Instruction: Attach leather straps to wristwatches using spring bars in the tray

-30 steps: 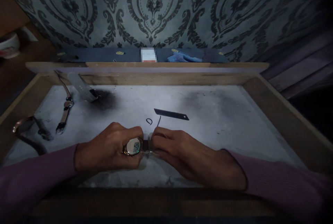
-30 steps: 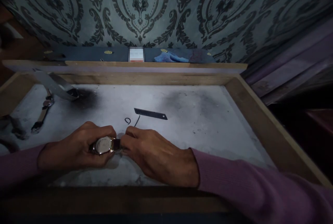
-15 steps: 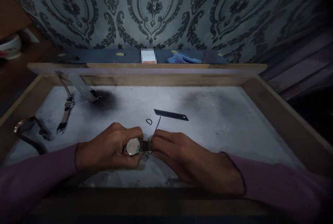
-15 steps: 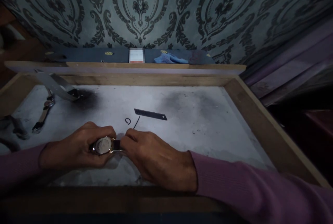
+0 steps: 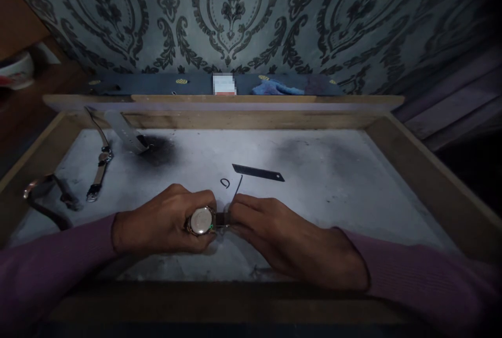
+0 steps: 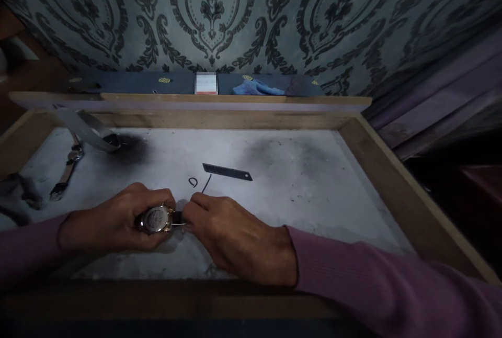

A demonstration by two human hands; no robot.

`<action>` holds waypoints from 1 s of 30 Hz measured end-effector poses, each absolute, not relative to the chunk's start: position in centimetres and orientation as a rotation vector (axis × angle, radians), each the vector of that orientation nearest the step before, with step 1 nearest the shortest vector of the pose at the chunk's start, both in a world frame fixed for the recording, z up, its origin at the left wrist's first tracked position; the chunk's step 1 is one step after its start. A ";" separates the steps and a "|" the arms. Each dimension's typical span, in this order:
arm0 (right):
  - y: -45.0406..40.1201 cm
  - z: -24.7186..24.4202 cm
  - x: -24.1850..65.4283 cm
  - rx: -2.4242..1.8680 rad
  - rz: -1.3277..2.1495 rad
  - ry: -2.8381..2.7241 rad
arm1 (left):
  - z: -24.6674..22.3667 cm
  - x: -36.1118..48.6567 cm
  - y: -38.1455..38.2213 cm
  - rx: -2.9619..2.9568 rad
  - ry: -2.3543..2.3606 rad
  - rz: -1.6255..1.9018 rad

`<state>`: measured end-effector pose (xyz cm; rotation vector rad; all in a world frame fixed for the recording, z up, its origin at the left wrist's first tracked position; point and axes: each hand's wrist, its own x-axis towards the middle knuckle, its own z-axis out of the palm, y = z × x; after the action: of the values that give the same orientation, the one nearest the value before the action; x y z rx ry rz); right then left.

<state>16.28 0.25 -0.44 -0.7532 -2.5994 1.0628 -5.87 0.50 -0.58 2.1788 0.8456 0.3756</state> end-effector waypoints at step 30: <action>0.2 -0.4 16.2 -0.830 1.211 -2.396 | -0.7 -5.7 0.3 2.106 0.820 0.434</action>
<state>16.19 0.24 -0.41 -0.8295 -2.3961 1.2108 -5.73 0.32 -0.69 2.1056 0.8200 0.4343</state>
